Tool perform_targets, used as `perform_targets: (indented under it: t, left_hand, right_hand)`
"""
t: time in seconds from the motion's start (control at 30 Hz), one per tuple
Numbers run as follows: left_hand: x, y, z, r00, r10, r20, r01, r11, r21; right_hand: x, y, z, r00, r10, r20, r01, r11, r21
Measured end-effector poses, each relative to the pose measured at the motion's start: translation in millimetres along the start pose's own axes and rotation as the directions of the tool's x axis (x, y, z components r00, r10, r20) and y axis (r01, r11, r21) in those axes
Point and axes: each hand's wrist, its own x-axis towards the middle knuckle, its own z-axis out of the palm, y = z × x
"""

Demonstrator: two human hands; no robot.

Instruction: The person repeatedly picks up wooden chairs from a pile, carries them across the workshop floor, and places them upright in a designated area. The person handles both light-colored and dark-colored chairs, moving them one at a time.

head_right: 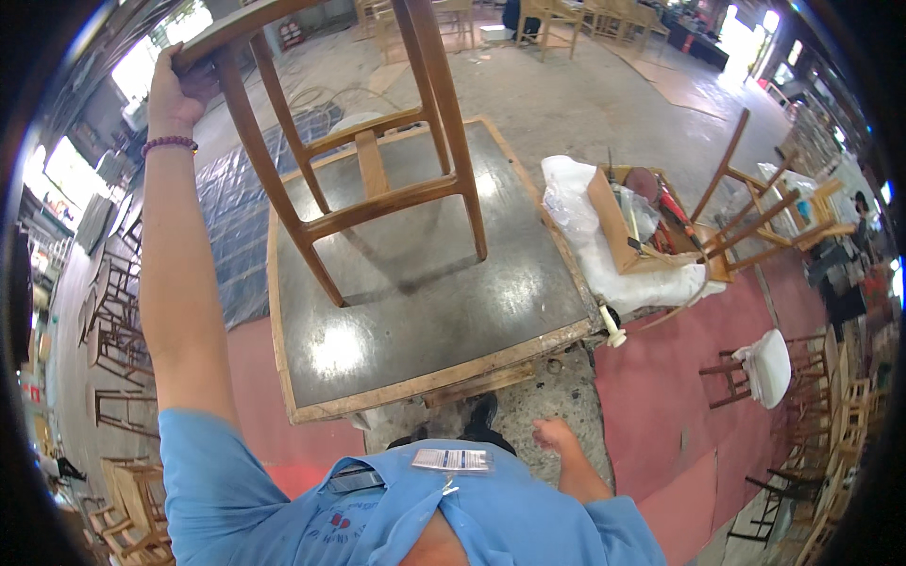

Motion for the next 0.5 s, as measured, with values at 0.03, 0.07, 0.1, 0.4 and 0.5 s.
perform_targets:
  t: [0.03,0.07,0.1,0.4,0.5]
  left_hand:
    - [1,-1,0,0.999,0.008,0.041,-0.008,1.0,-0.005]
    - [1,-2,2,0.997,0.032,0.071,-0.032,0.999,0.003]
    - [-1,-2,6,0.998,0.036,0.058,-0.034,0.998,-0.046]
    - [-176,12,54,0.966,0.246,-0.076,-0.254,0.959,-0.127]
    - [-250,19,70,0.837,0.545,0.051,-0.478,0.774,-0.415]
  right_hand:
    - [-12,-5,10,0.999,0.019,-0.026,-0.018,0.998,0.052]
    - [-24,-17,23,0.985,-0.156,0.074,0.149,0.985,0.087]
    - [-38,-36,38,0.967,-0.245,0.068,0.238,0.966,0.099]
    - [-313,-275,166,0.028,-0.999,0.02,0.78,0.034,0.624]
    - [-397,-312,178,0.063,-0.977,-0.204,0.771,-0.082,0.632]
